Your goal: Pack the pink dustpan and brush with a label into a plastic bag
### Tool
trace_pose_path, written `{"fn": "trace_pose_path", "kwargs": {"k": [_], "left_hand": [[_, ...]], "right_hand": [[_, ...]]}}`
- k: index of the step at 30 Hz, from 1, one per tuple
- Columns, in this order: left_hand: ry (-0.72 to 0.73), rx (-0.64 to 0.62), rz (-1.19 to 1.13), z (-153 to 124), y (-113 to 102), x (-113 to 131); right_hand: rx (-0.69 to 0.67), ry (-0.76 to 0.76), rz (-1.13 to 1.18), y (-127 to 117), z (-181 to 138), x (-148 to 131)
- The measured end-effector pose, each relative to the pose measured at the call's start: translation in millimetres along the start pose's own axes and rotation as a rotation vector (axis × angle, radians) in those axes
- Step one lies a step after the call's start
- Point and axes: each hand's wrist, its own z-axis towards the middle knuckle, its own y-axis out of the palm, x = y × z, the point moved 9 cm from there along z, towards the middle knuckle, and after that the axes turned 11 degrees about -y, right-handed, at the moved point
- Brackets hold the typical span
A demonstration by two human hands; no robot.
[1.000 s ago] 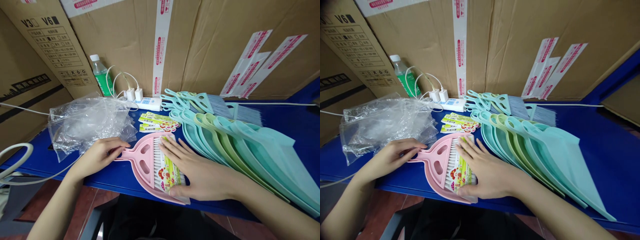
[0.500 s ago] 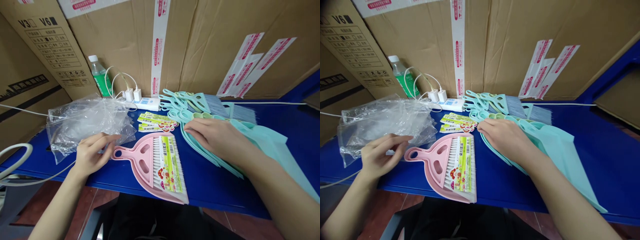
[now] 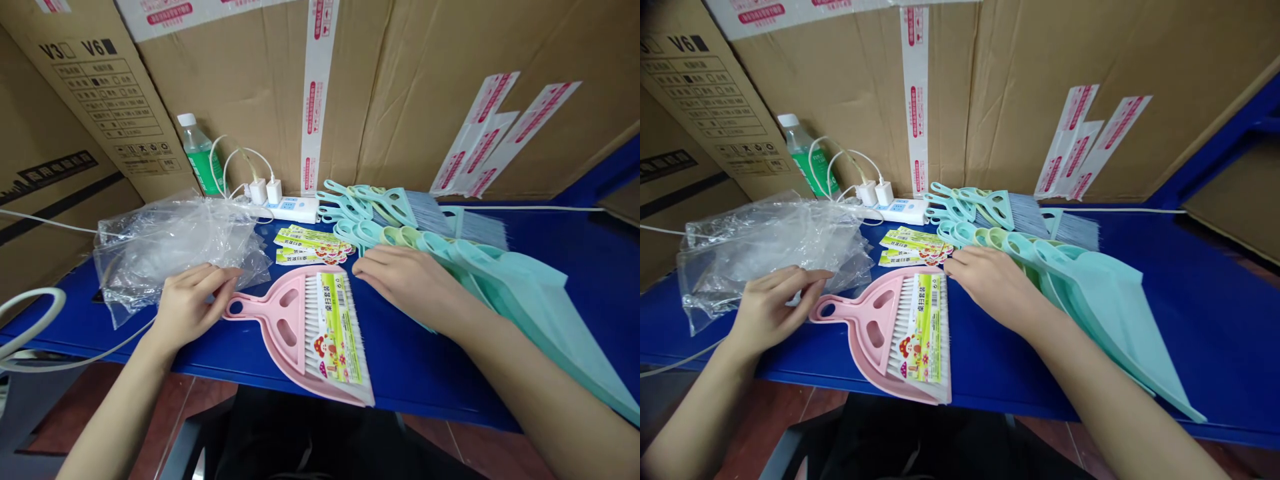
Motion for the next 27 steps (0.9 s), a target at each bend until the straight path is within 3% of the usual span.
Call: {"fn": "trace_pose_path", "kwargs": {"k": [14,18,24,27], "left_hand": [[-0.031,-0.113,0.066,0.7,10.8,-4.3],[-0.031,-0.132,0.077,-0.3,12.9,-5.0],[-0.033,-0.134,-0.012,0.1,9.6,-3.3],[0.05,-0.166,-0.112,0.1,9.2,6.0]], "right_hand": [[-0.038,0.014,0.021,6.8,1.2,1.3],[0.006,-0.022,-0.02,6.8,0.8,-4.2],[-0.015,-0.02,-0.003,13.0,-0.5,-7.0],[-0.032,0.018,-0.02,15.9,-0.1,-4.9]]}}
